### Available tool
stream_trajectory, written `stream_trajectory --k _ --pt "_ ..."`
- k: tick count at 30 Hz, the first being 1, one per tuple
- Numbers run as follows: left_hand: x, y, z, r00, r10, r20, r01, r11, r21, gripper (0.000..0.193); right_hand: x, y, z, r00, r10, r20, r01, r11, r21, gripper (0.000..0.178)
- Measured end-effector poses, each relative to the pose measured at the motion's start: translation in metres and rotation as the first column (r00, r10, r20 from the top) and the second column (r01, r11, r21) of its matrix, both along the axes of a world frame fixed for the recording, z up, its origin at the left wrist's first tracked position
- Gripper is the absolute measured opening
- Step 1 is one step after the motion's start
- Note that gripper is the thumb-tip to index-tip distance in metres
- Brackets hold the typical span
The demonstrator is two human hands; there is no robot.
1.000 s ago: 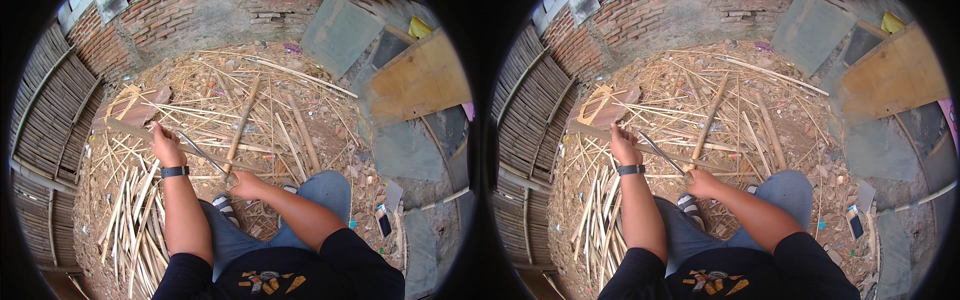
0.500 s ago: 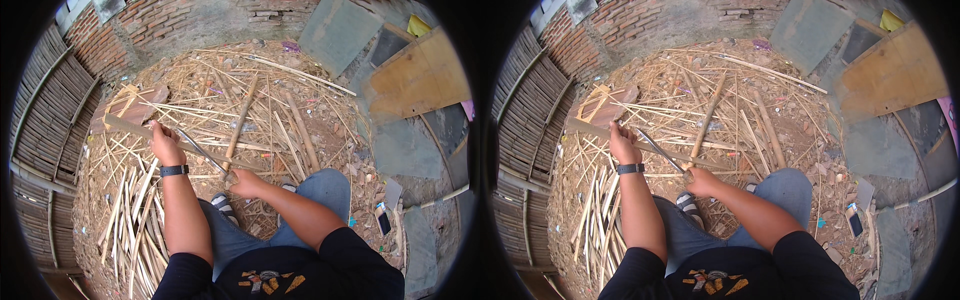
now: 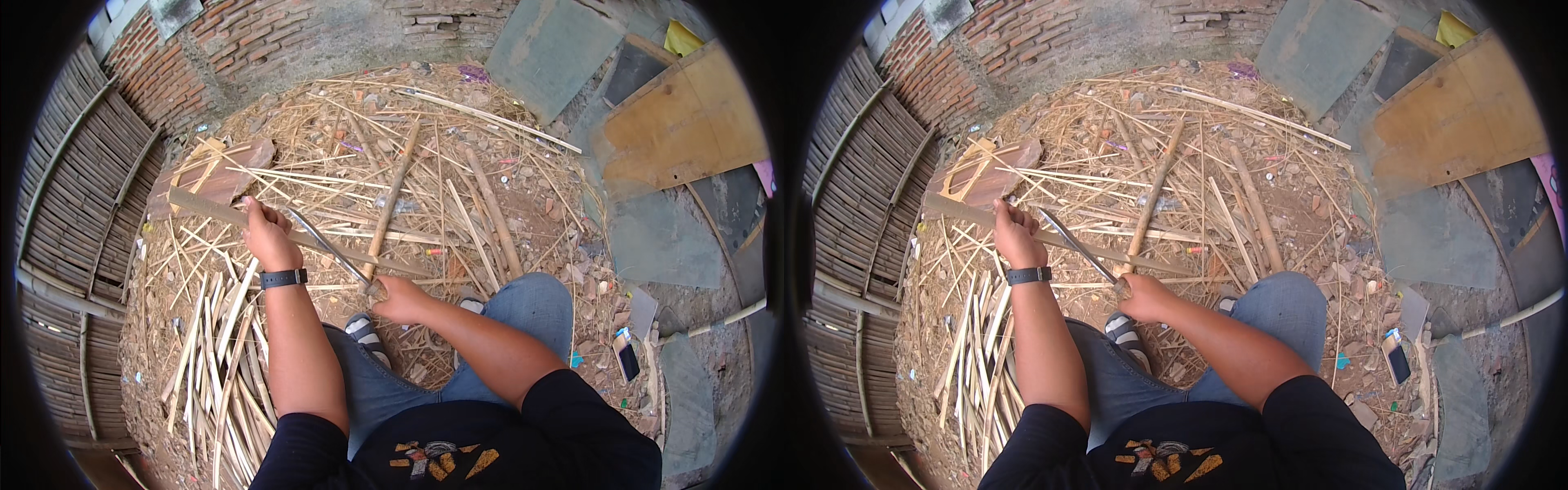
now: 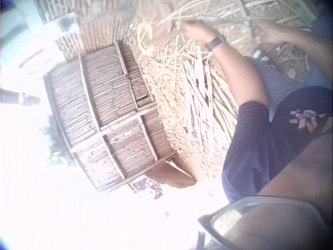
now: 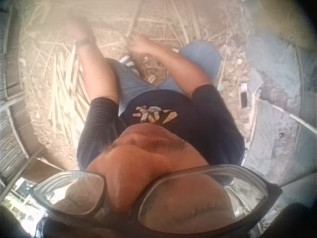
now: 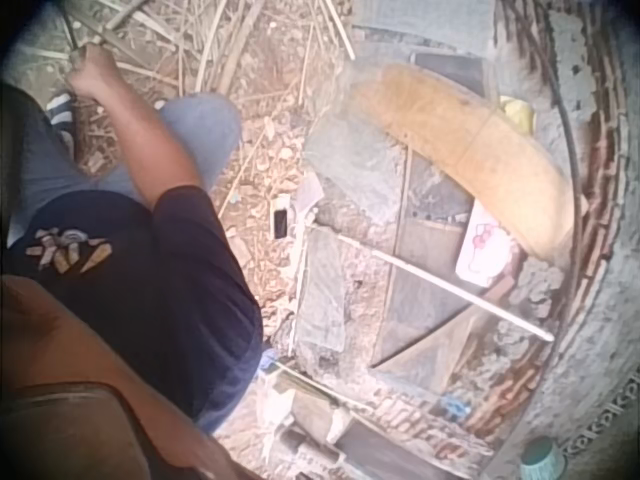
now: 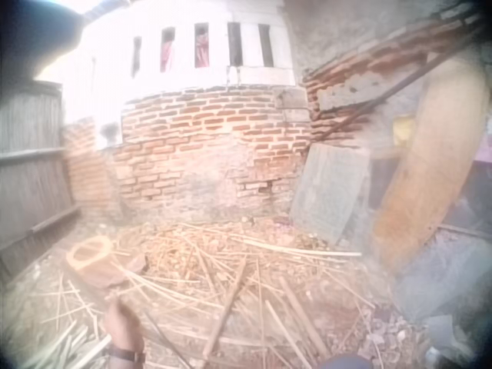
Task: The person sits on the ground and uses a machete to split long bamboo strips into thinner pieces. They hold the bamboo with one hand and strike it with the machete in the other, occasionally adjusting the material or picking up new pieces from the surrounding debris.
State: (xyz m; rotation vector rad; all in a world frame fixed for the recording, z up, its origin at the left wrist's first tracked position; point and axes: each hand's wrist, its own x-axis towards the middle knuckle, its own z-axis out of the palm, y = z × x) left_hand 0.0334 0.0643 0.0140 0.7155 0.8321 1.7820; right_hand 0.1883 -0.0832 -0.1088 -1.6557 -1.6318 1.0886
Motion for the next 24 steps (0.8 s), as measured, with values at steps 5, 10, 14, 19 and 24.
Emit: stream_trajectory --k 5,10,14,19,24 --pt "0.002 -0.004 0.004 1.000 -0.001 -0.004 0.001 1.000 -0.015 0.033 0.000 0.000 0.002 1.000 0.007 -0.003 -0.007 1.000 -0.009 0.049" --pt "0.001 -0.002 0.002 1.000 0.001 -0.013 -0.001 1.000 0.004 0.040 -0.001 -0.001 0.004 1.000 0.011 -0.013 -0.011 1.000 -0.001 0.048" --pt "0.000 -0.003 0.002 1.000 -0.020 -0.008 0.020 1.000 -0.010 0.034 -0.001 -0.002 0.004 1.000 0.011 -0.021 -0.011 1.000 0.008 0.047" --pt "0.000 -0.003 0.003 1.000 -0.017 -0.009 0.017 1.000 0.001 0.035 -0.003 -0.001 -0.002 0.999 0.011 -0.037 -0.011 1.000 -0.003 0.047" --pt "0.000 -0.001 0.001 1.000 -0.013 -0.010 0.013 1.000 -0.005 0.036 -0.004 -0.001 -0.006 0.999 0.014 -0.030 -0.014 1.000 -0.010 0.050"
